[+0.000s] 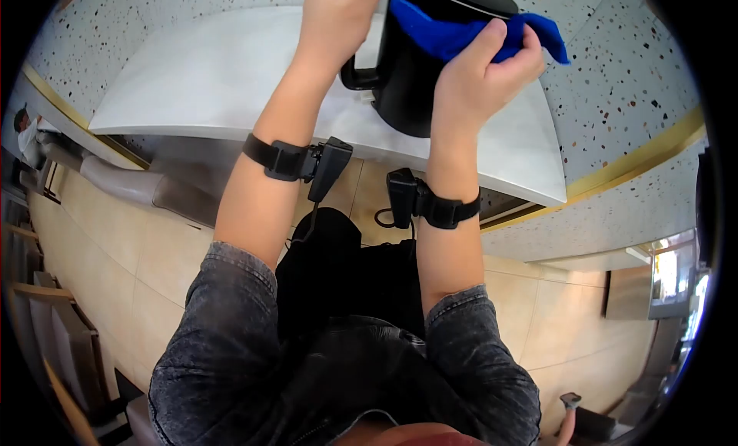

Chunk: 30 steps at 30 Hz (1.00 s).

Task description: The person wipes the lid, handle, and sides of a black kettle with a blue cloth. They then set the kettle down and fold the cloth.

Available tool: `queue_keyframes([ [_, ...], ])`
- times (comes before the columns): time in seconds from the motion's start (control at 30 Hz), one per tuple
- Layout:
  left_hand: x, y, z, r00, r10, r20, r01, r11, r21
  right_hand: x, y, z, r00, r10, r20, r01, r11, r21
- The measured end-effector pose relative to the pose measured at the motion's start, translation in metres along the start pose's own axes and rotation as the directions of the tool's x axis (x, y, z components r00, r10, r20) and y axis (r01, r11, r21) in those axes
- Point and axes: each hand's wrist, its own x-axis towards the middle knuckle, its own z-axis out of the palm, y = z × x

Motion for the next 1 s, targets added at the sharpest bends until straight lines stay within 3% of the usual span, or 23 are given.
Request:
queue_keyframes([
  [0.03, 0.0, 0.0, 0.0, 1.0, -0.016, 0.02, 0.016, 0.999, 0.037, -0.004, 0.001, -0.002, 1.0, -0.004, 0.019, 0.004, 1.0, 0.004],
  [0.07, 0.002, -0.003, 0.0, 0.987, 0.155, 0.048, -0.158, 0.985, 0.072, -0.008, 0.002, -0.005, 0.996, -0.055, 0.069, 0.062, 0.994, -0.096],
  [0.13, -0.002, 0.0, 0.003, 0.982, 0.189, 0.012, -0.19, 0.981, 0.041, -0.022, 0.009, -0.019, 0.968, -0.115, 0.225, 0.177, 0.943, -0.283],
  [0.17, -0.004, 0.003, 0.004, 0.971, 0.24, -0.006, -0.24, 0.971, 0.017, -0.031, 0.012, -0.026, 0.962, -0.119, 0.244, 0.188, 0.941, -0.282],
  [0.27, -0.009, 0.005, 0.005, 0.972, 0.231, -0.031, -0.23, 0.973, 0.019, -0.062, 0.014, -0.049, 0.889, 0.063, 0.453, 0.199, 0.838, -0.507],
  [0.33, -0.01, 0.008, 0.006, 0.964, 0.26, -0.061, -0.259, 0.966, 0.022, -0.092, 0.022, -0.068, 0.828, 0.098, 0.552, 0.305, 0.747, -0.591],
  [0.37, -0.009, 0.008, 0.003, 0.973, 0.228, -0.031, -0.226, 0.972, 0.07, -0.095, 0.021, -0.075, 0.8, 0.177, 0.574, 0.255, 0.765, -0.592],
  [0.47, -0.008, 0.006, 0.005, 0.977, 0.211, -0.031, -0.207, 0.973, 0.099, -0.082, 0.029, -0.087, 0.786, 0.132, 0.604, 0.328, 0.739, -0.588],
  [0.63, -0.019, 0.012, 0.009, 0.964, 0.233, -0.129, -0.21, 0.963, 0.171, -0.021, 0.054, -0.082, 0.688, 0.325, 0.649, -0.008, 0.898, -0.44],
  [0.77, -0.017, 0.015, 0.011, 0.969, 0.21, -0.128, -0.189, 0.969, 0.157, 0.029, 0.031, -0.061, 0.889, 0.286, 0.358, -0.209, 0.948, -0.238],
  [0.8, -0.017, 0.015, 0.01, 0.969, 0.218, -0.115, -0.194, 0.963, 0.188, 0.035, 0.032, -0.055, 0.853, 0.323, 0.409, -0.304, 0.946, -0.114],
  [0.83, -0.016, 0.013, 0.01, 0.971, 0.213, -0.112, -0.19, 0.964, 0.186, 0.034, 0.038, -0.046, 0.881, 0.295, 0.37, -0.261, 0.955, -0.14],
  [0.9, -0.014, 0.009, 0.01, 0.966, 0.242, -0.094, -0.228, 0.964, 0.135, 0.014, 0.074, -0.024, 0.903, 0.018, 0.43, 0.124, 0.946, -0.3],
  [1.0, -0.011, 0.003, 0.01, 0.967, 0.247, -0.061, -0.239, 0.964, 0.117, -0.016, 0.041, -0.025, 0.952, 0.04, 0.305, 0.069, 0.938, -0.34],
])
